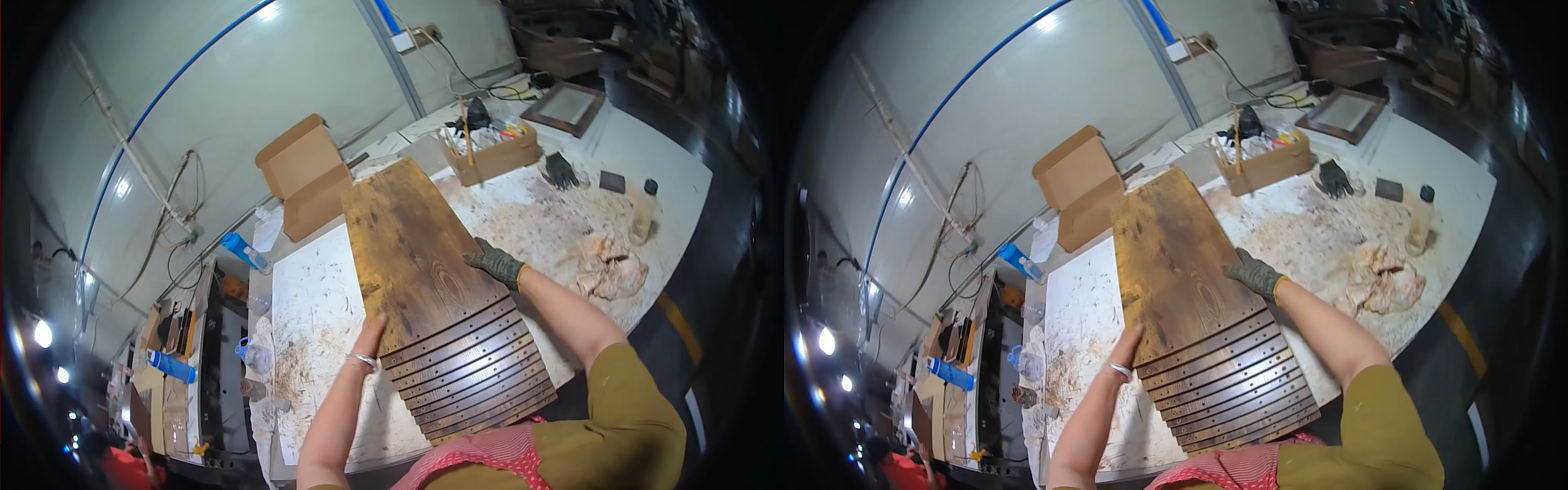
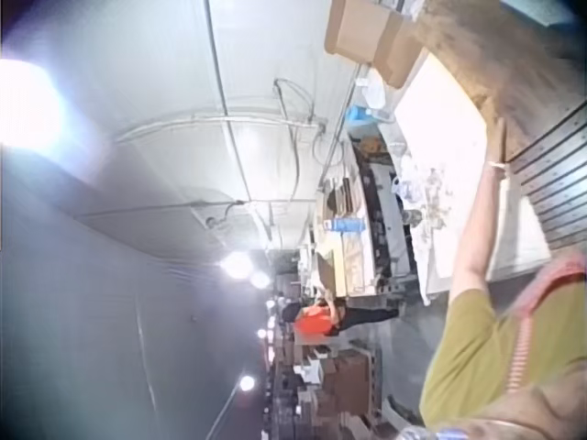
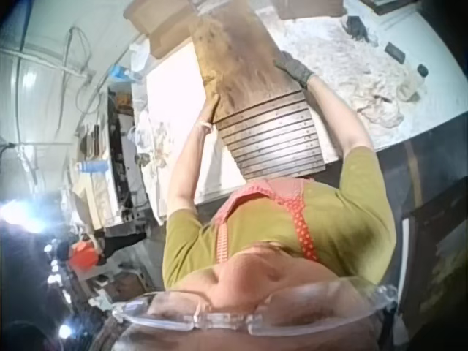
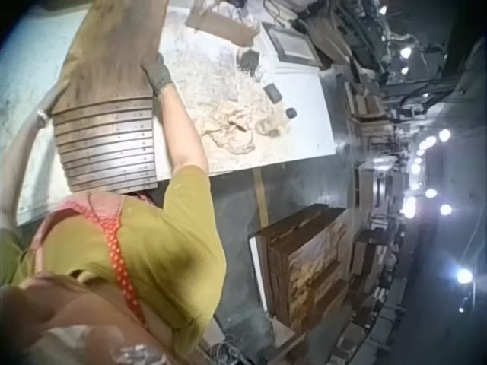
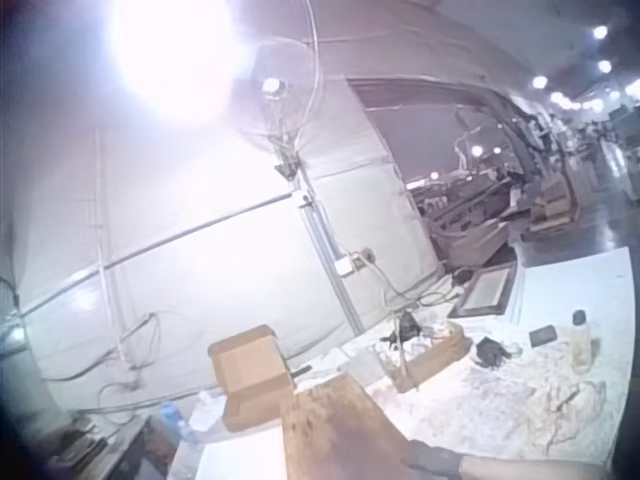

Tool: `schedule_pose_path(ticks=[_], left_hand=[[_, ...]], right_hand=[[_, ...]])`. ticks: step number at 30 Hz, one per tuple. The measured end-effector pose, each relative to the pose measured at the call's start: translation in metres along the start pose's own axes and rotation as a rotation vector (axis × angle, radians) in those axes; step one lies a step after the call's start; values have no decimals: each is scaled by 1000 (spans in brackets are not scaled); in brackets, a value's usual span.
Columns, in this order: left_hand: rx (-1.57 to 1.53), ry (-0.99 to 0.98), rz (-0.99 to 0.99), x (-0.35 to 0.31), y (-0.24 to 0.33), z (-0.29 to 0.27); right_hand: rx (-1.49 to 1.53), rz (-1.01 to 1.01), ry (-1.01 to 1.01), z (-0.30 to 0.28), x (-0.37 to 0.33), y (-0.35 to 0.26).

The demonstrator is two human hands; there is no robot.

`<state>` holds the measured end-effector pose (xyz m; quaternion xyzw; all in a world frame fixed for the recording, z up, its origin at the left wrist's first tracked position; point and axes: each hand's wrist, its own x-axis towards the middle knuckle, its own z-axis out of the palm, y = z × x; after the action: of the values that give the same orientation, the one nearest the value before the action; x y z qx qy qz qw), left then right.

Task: The person organizes a stack of wooden boards on a workbench, uses a small block to sand or scrape the surface of one board, and wipes the boards with a cloth.

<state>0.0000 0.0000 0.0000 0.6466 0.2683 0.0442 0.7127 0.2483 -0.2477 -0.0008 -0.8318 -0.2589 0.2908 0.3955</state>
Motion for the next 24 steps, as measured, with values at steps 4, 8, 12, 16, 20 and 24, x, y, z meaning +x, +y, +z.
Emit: schedule_pose_path(ticks=[4,8,12,16,20,24], left_hand=[[-135,46,100,-17,4,22],[-128,69,118,-40,-1,21],[-138,99,99,-58,-10,32],[-98,133,55,-86,-18,42],[-40,189,51,-119,-26,47],[-102,227,57,-143,-40,54]], right_hand=[[413,-209,46,8,-16,-8],[441,-193,42,15,-38,-11],[389,-121,60,5,-75,-17],[297,-72,68,9,-95,-5],[354,-69,43,14,-130,-10],[224,-33,68,17,-154,-5]])
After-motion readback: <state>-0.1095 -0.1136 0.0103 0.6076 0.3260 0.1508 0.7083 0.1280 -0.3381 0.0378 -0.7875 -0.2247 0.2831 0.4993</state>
